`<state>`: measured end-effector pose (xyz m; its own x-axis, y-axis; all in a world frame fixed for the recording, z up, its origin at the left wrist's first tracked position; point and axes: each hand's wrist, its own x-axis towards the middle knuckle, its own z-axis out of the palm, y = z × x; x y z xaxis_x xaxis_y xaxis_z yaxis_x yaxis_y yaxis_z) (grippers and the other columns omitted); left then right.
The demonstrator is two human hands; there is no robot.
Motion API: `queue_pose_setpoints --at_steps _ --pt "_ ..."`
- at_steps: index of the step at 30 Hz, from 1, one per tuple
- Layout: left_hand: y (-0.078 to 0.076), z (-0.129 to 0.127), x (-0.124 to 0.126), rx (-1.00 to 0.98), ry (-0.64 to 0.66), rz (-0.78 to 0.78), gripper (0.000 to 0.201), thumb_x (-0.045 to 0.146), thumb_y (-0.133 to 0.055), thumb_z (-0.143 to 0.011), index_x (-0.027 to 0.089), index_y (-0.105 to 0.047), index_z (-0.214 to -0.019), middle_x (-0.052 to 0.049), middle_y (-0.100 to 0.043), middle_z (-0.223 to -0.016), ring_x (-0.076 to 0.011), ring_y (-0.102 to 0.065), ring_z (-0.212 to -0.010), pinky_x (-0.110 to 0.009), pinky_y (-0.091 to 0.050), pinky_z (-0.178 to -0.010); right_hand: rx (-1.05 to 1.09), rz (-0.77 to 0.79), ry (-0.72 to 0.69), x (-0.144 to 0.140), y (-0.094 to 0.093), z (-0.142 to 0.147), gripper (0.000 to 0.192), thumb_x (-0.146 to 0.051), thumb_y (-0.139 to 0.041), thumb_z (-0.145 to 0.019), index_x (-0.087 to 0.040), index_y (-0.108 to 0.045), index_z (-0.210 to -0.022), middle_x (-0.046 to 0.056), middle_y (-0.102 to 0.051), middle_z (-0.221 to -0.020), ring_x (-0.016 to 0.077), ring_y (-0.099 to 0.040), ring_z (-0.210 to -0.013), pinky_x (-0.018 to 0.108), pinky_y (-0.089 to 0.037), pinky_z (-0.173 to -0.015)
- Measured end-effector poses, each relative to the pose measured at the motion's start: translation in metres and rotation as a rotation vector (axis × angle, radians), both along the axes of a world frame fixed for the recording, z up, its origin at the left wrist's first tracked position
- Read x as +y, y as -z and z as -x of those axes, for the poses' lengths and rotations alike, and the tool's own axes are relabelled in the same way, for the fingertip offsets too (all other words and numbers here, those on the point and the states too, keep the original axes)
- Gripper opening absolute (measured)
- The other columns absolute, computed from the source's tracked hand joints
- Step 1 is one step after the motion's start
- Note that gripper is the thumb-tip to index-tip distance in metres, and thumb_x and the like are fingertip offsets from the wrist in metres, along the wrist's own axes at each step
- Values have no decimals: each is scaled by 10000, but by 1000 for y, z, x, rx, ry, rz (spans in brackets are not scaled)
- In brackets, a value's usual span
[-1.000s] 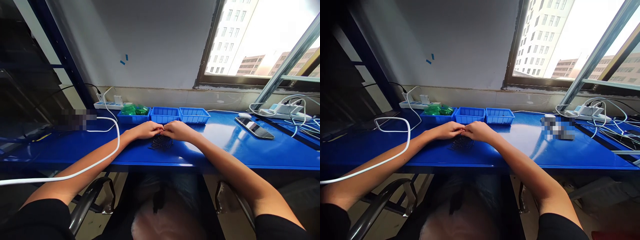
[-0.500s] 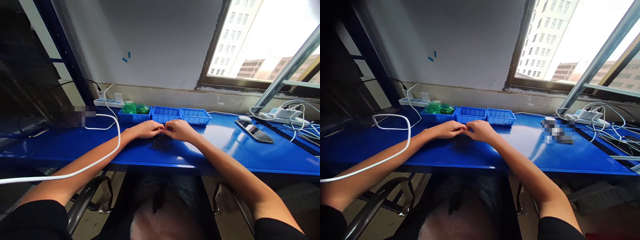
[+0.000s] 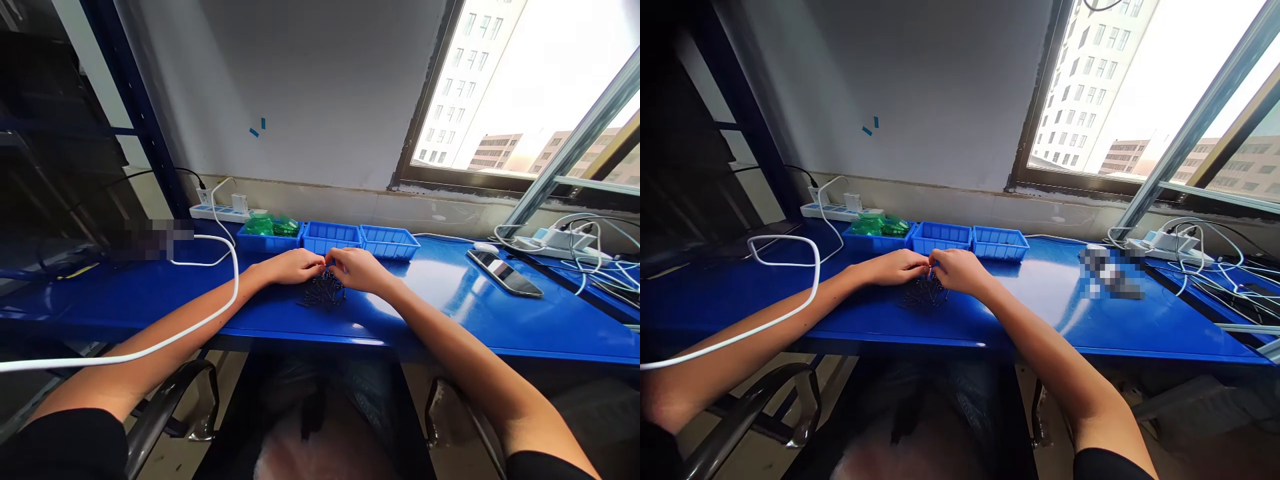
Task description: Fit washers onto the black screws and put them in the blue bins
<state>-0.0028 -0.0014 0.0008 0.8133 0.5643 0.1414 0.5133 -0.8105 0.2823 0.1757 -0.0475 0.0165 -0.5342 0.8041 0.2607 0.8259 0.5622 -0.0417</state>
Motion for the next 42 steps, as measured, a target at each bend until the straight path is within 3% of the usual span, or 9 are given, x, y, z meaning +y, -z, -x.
queue_pose_setpoints --at_steps 16,25,30,42 --pt "-1 0 -3 -6 -38 2 326 399 -349 -849 161 -530 -719 6 -521 -606 -115 -453 -549 -215 -297 -523 -79 -13 92 4 0 1 230 -231 -419 -879 -173 -624 -964 60 -687 -854 176 -615 -787 242 -318 -594" --pt "-1 0 -2 5 -46 9 306 350 -355 -859 152 -587 -840 -27 -627 -743 -140 -535 -646 -217 -344 -573 -38 -9 64 4 3 -2 189 -239 -463 -870 -182 -615 -966 34 -673 -797 156 -599 -749 237 -299 -591" --pt "-2 -1 -3 17 -34 -1 303 324 -338 -864 153 -584 -819 -24 -628 -732 -142 -543 -652 -217 -346 -584 -52 -6 49 3 3 -3 249 -294 -503 -864 -174 -562 -1074 34 -666 -818 163 -592 -764 237 -278 -579" --pt "-2 -1 -2 14 -44 8 297 346 -356 -869 153 -583 -861 -15 -608 -710 -132 -524 -620 -217 -331 -568 -111 5 99 4 2 -2 218 -223 -409 -891 -184 -579 -1021 51 -684 -893 188 -620 -831 246 -324 -612"
